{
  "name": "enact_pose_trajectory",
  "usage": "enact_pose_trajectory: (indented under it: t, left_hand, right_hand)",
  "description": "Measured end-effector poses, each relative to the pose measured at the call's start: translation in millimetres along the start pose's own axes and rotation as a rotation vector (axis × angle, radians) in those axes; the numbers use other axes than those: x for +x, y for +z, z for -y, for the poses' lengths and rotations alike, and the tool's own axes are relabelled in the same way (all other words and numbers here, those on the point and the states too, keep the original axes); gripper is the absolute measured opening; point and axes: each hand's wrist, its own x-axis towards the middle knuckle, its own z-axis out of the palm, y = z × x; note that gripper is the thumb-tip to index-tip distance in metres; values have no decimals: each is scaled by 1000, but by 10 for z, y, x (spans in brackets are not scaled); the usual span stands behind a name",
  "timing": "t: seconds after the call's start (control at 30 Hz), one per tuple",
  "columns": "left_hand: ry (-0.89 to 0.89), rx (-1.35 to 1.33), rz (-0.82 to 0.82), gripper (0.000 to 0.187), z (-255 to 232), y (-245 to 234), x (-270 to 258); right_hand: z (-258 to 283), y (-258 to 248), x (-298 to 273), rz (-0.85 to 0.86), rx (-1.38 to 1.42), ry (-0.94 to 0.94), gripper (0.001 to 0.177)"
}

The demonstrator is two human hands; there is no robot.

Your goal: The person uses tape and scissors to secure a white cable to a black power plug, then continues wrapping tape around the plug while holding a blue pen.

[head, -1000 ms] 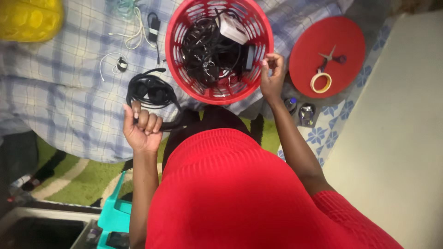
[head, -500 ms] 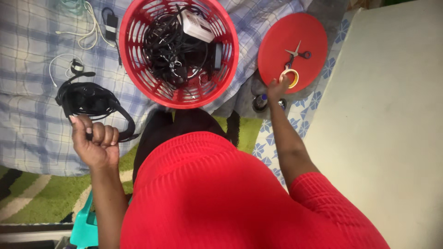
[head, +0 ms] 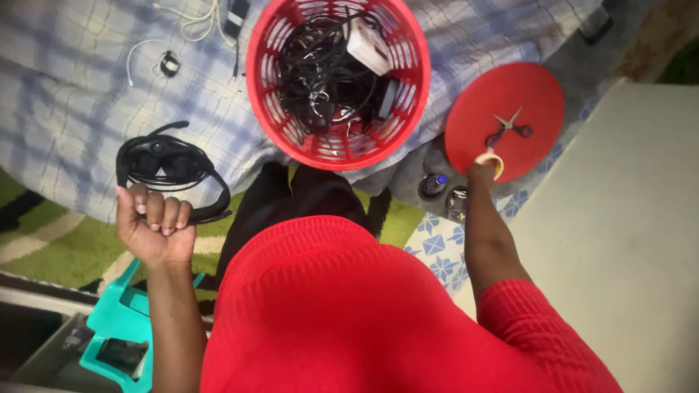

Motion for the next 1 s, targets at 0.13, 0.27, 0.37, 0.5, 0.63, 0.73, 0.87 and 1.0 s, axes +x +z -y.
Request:
enact_pose_trajectory:
  t: [0.13,0.27,0.37,0.5,0.63,0.73,0.87,1.0]
  left_hand:
    - [79,42,-49,23,130,-1,-131]
    - [131,113,-28,50,281,1,-227]
    - [127,115,-42,51,426,13,-222]
    - [115,226,-168,48,650,132,-190]
    - [301,559,-21,44,777,158,-159]
    - [397,729,17,38,842,-37,-122]
    - [305,659,-96,29,961,-418,60]
    - [321,592,-256,30,1010,-725,306]
  right_hand:
    - [-82,-107,-221,-77,783,-51,31]
    - [278,-63,-559,68,1044,-283,25]
    - [711,140,-1366,358,1124,-580,31]
    - [1484,205,-2804,840,895,-577,24]
    - [1968,478,-3901,1290,842,-529,22]
    - [2166,600,-4249,1488,907,-514,17]
    - [2325,954,-4464,1418,690,-640,15]
    - [2161,1710,-4246,1202,743,-884,16]
